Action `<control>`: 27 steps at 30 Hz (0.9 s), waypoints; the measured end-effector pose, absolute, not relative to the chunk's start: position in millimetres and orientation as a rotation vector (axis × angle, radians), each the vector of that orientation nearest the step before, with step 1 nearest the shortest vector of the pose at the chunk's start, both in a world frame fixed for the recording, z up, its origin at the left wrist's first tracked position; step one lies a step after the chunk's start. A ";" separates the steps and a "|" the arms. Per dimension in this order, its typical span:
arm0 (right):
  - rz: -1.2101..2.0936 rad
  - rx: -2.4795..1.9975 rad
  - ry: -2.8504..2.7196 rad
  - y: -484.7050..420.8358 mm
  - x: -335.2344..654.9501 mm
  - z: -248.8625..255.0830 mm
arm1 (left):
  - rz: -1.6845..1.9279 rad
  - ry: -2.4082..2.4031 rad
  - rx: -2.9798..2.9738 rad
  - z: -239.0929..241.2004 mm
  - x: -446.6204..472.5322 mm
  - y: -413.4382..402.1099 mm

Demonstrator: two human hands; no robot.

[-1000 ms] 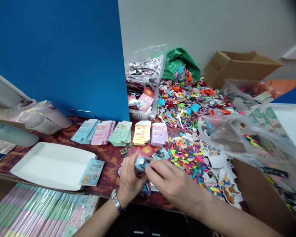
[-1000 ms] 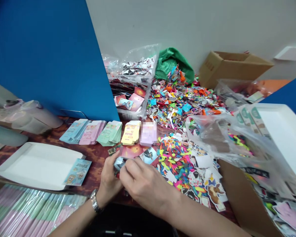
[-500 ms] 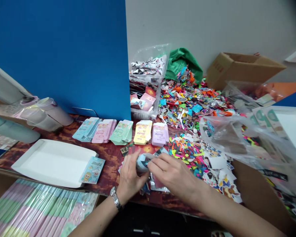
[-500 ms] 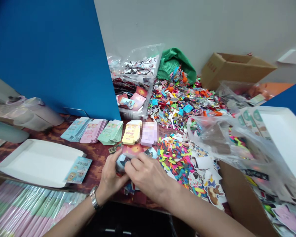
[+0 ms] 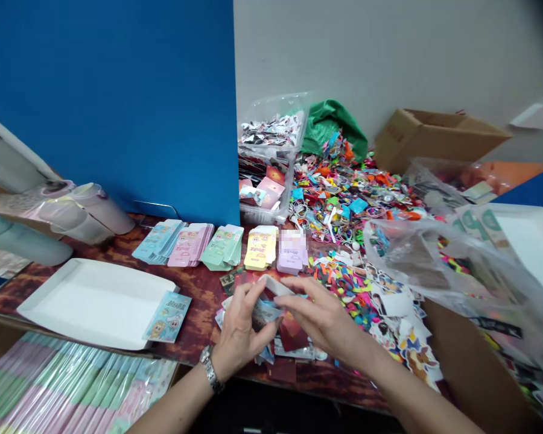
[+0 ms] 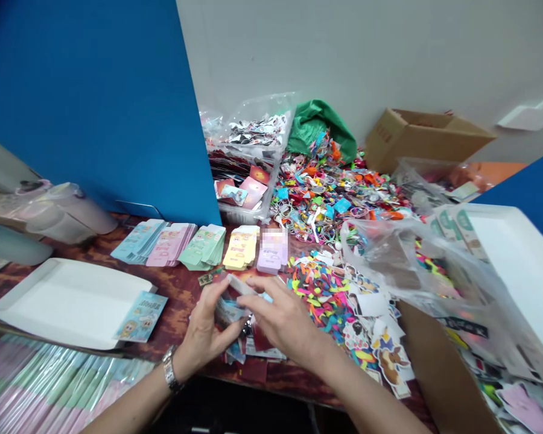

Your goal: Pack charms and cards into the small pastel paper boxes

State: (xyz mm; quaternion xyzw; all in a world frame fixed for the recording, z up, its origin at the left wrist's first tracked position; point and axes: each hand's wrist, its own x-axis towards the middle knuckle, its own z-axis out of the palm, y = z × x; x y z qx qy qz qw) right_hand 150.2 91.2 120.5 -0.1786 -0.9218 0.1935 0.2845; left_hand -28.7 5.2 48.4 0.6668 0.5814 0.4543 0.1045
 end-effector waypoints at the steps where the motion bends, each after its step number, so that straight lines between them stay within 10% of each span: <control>1: 0.622 -0.487 -2.430 89.6 149.0 117.0 | 1.329 1.702 1.973 48.2 -28.4 4.7; 9: 1.172 -0.854 -2.172 79.0 138.2 108.6 | 1.144 1.646 2.075 47.8 -32.2 0.1; 27: 0.853 -0.803 -2.159 71.5 128.8 108.3 | 1.042 1.875 2.026 48.0 -27.8 -0.5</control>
